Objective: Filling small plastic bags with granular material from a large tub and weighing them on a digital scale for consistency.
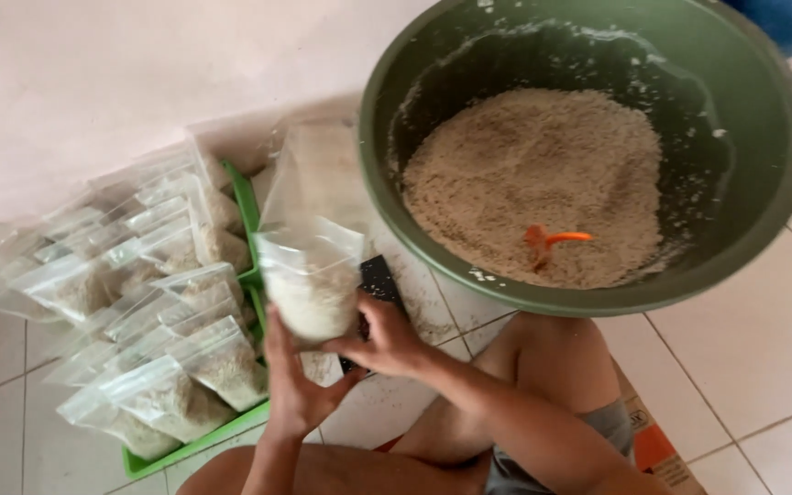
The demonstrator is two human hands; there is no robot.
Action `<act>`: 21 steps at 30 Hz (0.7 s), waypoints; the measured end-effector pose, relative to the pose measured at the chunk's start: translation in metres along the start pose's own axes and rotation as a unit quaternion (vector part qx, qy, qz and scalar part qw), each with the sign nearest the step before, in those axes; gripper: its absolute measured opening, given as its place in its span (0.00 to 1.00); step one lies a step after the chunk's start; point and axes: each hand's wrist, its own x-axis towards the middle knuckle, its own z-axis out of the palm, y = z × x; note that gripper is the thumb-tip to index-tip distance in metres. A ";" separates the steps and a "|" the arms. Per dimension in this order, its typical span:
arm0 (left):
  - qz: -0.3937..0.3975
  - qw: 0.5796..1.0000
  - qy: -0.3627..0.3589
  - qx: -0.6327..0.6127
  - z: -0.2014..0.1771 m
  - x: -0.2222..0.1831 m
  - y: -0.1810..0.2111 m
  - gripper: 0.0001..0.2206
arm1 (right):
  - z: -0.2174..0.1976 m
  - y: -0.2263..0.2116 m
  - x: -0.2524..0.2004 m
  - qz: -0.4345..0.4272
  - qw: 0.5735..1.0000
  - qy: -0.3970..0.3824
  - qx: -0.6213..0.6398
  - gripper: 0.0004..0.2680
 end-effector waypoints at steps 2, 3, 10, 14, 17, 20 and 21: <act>-0.005 0.999 0.039 0.030 -0.008 0.014 0.023 0.59 | -0.009 -0.038 0.004 0.027 0.999 0.006 0.031 0.23; -0.013 0.994 0.081 0.065 -0.016 0.022 0.033 0.54 | -0.011 -0.058 0.009 0.053 0.996 0.008 0.067 0.24; 0.083 0.980 0.076 0.161 -0.024 0.093 0.077 0.54 | -0.046 -0.067 0.008 -0.006 0.987 0.016 0.158 0.19; 0.059 0.978 -0.020 0.198 -0.027 0.137 0.093 0.53 | -0.058 -0.024 -0.006 0.016 0.943 -0.024 0.332 0.16; 0.091 0.968 -0.074 0.221 -0.027 0.177 0.097 0.50 | -0.050 -0.021 -0.016 0.029 0.964 -0.019 0.265 0.24; 0.091 0.949 -0.133 0.271 -0.018 0.226 0.096 0.50 | -0.044 -0.039 -0.025 0.082 0.983 -0.109 0.125 0.30; 0.083 0.936 -0.164 0.301 -0.013 0.239 0.094 0.50 | -0.042 -0.044 -0.032 0.141 0.968 -0.201 0.055 0.31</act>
